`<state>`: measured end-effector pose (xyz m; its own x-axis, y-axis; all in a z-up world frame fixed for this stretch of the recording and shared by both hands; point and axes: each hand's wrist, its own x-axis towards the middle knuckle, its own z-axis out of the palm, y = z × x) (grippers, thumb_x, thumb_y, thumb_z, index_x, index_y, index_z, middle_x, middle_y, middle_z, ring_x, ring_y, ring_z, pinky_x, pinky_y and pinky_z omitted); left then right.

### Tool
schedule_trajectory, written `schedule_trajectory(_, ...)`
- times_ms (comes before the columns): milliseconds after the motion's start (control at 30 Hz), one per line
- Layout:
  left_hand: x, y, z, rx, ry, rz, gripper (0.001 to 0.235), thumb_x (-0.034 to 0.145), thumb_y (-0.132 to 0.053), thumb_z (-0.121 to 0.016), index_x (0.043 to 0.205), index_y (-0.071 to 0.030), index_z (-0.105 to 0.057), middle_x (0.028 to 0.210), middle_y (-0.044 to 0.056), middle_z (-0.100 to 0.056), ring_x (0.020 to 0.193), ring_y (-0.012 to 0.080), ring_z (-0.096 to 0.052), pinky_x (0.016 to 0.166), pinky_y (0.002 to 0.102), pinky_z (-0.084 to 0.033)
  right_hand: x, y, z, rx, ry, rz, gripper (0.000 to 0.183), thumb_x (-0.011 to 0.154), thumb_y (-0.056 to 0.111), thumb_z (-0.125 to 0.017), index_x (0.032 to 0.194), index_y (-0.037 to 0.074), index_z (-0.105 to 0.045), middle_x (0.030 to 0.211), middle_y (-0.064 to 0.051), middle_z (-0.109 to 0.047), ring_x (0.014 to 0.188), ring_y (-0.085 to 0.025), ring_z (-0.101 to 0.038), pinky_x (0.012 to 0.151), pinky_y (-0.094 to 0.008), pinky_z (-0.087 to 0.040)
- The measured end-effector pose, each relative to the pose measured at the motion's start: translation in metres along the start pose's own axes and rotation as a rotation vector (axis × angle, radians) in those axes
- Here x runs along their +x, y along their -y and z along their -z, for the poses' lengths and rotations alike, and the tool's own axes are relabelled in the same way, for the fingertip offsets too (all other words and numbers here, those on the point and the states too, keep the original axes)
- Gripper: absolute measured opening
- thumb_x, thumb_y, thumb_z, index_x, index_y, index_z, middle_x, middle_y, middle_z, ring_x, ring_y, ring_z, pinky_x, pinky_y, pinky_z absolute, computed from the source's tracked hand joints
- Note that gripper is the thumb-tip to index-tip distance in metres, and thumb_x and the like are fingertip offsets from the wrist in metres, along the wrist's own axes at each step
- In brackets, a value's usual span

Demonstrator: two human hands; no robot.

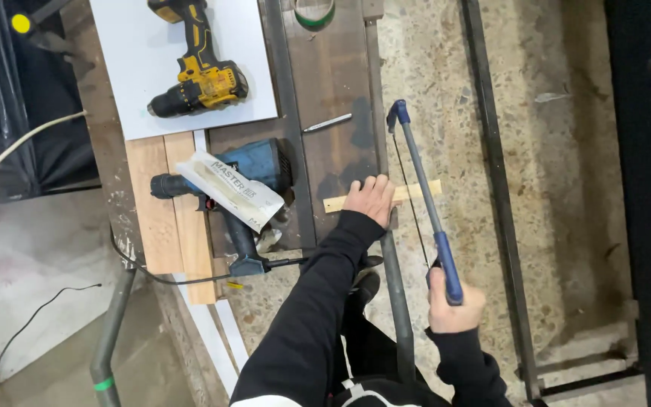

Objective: The person retrieves a hacksaw from a drawer and uses it to cut a small piece of wood on a workbench.

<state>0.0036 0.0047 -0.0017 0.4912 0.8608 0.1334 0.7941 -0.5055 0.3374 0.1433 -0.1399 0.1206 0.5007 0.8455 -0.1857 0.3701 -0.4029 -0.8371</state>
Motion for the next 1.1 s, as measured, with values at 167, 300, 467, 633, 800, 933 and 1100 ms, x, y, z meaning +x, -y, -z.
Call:
schedule_trajectory(167,-0.003,-0.005,-0.002,-0.025,0.011,-0.005,0.033,0.092,-0.041,-0.064,0.105,-0.011,-0.063,0.102,0.006,-0.051,0.097,0.0259,-0.05,0.08,0.042,-0.037,0.035,-0.024,-0.028,-0.032,0.013,0.048,0.039,0.098,0.021,-0.073,0.066,0.001,-0.063,0.052,0.0,-0.048,0.049,-0.008,-0.046,0.046,-0.032,-0.037)
schedule_trajectory(300,0.003,-0.001,-0.01,-0.027,-0.021,-0.01,0.034,0.089,-0.043,-0.065,0.102,-0.011,-0.063,0.103,0.006,-0.053,0.097,0.0265,-0.051,0.08,0.042,-0.037,0.014,-0.012,-0.011,0.005,-0.019,0.051,0.037,0.098,0.019,-0.07,0.066,0.002,-0.064,0.052,0.0,-0.054,0.047,-0.008,-0.053,0.046,-0.031,-0.04)
schedule_trajectory(467,-0.001,-0.001,0.002,-0.03,0.077,0.006,0.032,0.092,-0.043,-0.065,0.101,-0.013,-0.062,0.101,0.006,-0.053,0.099,0.0266,-0.052,0.08,0.042,-0.037,0.01,-0.023,-0.013,-0.021,-0.006,0.128,0.036,0.096,0.017,-0.07,0.065,0.001,-0.063,0.051,-0.001,-0.052,0.047,-0.007,-0.051,0.048,-0.031,-0.041)
schedule_trajectory(633,0.0,-0.002,0.005,-0.033,0.023,-0.008,0.034,0.092,-0.042,-0.065,0.103,-0.01,-0.062,0.105,0.007,-0.054,0.099,0.0272,-0.051,0.08,0.043,-0.037,0.049,-0.002,-0.029,-0.092,0.015,-0.01,0.043,0.101,0.021,-0.073,0.067,-0.003,-0.061,0.051,-0.007,-0.047,0.049,-0.011,-0.046,0.049,-0.034,-0.038)
schedule_trajectory(800,-0.003,-0.001,-0.002,-0.02,-0.024,-0.006,0.034,0.088,-0.04,-0.065,0.104,-0.01,-0.063,0.104,0.008,-0.054,0.097,0.0275,-0.051,0.079,0.043,-0.037,0.026,0.061,0.012,-0.05,0.086,-0.012,0.036,0.097,0.025,-0.069,0.072,0.0,-0.068,0.052,-0.002,-0.057,0.049,-0.008,-0.055,0.048,-0.031,-0.044)
schedule_trajectory(933,0.001,0.005,0.005,-0.045,-0.022,0.003,0.033,0.089,-0.039,-0.067,0.105,-0.011,-0.064,0.103,0.006,-0.054,0.099,0.0269,-0.052,0.079,0.043,-0.037,0.078,0.033,-0.022,-0.123,0.093,0.023,0.04,0.098,0.028,-0.07,0.069,0.0,-0.068,0.051,-0.001,-0.057,0.046,-0.008,-0.055,0.046,-0.032,-0.041)
schedule_trajectory(1100,0.003,-0.004,-0.017,-0.063,0.01,0.007,0.026,0.087,-0.035,-0.068,0.103,-0.015,-0.065,0.106,0.004,-0.056,0.101,0.0254,-0.053,0.081,0.043,-0.039,0.083,0.074,-0.004,-0.176,0.109,-0.068,0.045,0.097,0.029,-0.074,0.066,-0.002,-0.064,0.05,-0.002,-0.053,0.047,-0.008,-0.05,0.045,-0.034,-0.039)
